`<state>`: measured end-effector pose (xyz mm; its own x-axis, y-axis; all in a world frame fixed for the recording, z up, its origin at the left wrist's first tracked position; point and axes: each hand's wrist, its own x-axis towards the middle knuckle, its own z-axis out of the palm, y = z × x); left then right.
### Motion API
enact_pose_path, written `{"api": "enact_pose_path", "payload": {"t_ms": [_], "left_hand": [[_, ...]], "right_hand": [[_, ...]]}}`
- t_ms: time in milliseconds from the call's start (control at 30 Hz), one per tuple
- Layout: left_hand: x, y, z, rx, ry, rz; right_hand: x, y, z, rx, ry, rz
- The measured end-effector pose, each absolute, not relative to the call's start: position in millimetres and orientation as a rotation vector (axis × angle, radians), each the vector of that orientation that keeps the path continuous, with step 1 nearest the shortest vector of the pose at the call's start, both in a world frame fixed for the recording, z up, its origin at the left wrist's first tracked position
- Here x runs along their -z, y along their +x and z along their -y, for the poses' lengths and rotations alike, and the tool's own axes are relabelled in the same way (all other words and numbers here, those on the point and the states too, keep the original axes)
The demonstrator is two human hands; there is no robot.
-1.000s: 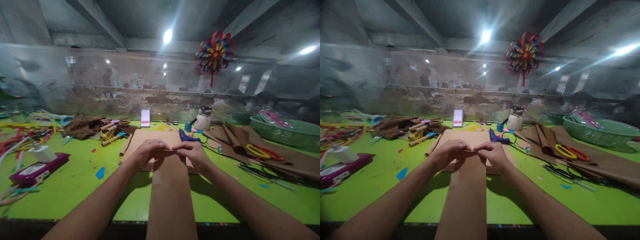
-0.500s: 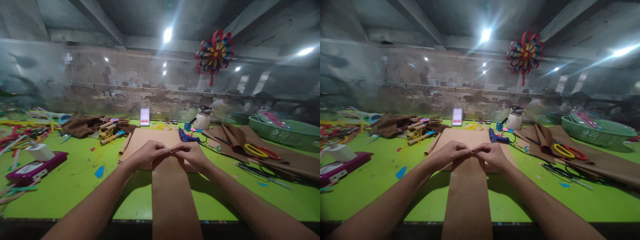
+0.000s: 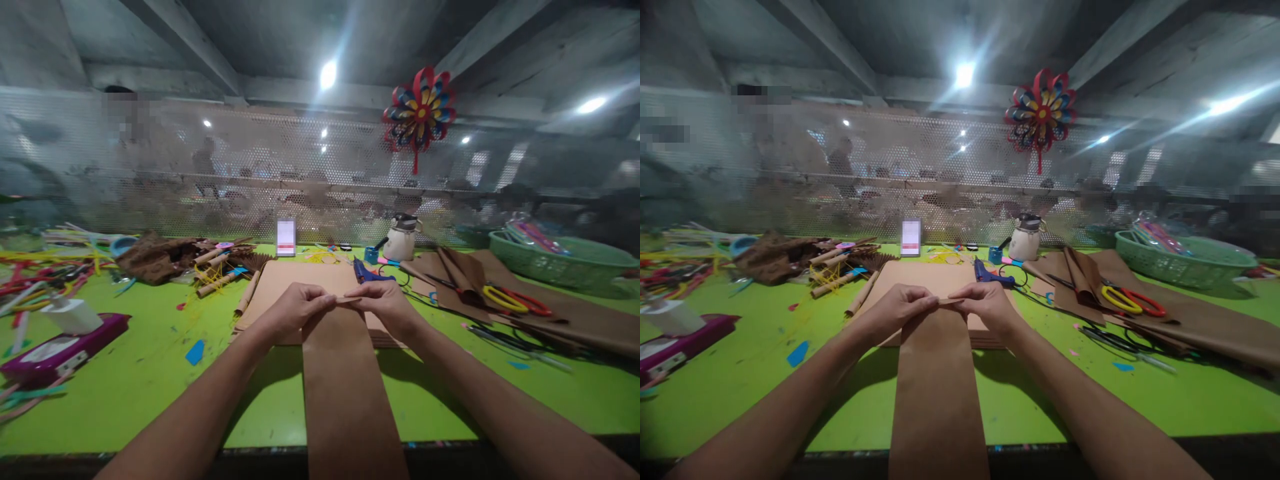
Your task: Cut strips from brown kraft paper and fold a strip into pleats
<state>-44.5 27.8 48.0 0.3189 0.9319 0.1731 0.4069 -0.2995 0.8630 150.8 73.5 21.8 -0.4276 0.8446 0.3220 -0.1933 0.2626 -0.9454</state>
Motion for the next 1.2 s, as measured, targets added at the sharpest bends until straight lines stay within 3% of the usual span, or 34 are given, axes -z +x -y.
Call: {"api": "enact_pose_path", "payload": {"t_ms": [533,833,1200], "left_hand": [[-43.4,-41.3,-30.0,-1.018,2.029,-1.278],[-42.3,-37.8,-29.9,-0.984,2.086,-1.303],[-39.5,-39.1,-32.2,-0.948,2.016,-1.234]], "right_hand": [[-33.5,160.9,-71.4,-1.655,-0.46,1.504],[-27.3,141.2,-62.2,-1.212,-0.787,1.73],[-19.3,144.5,-67.5,-1.489,-0.695,1.614]]}}
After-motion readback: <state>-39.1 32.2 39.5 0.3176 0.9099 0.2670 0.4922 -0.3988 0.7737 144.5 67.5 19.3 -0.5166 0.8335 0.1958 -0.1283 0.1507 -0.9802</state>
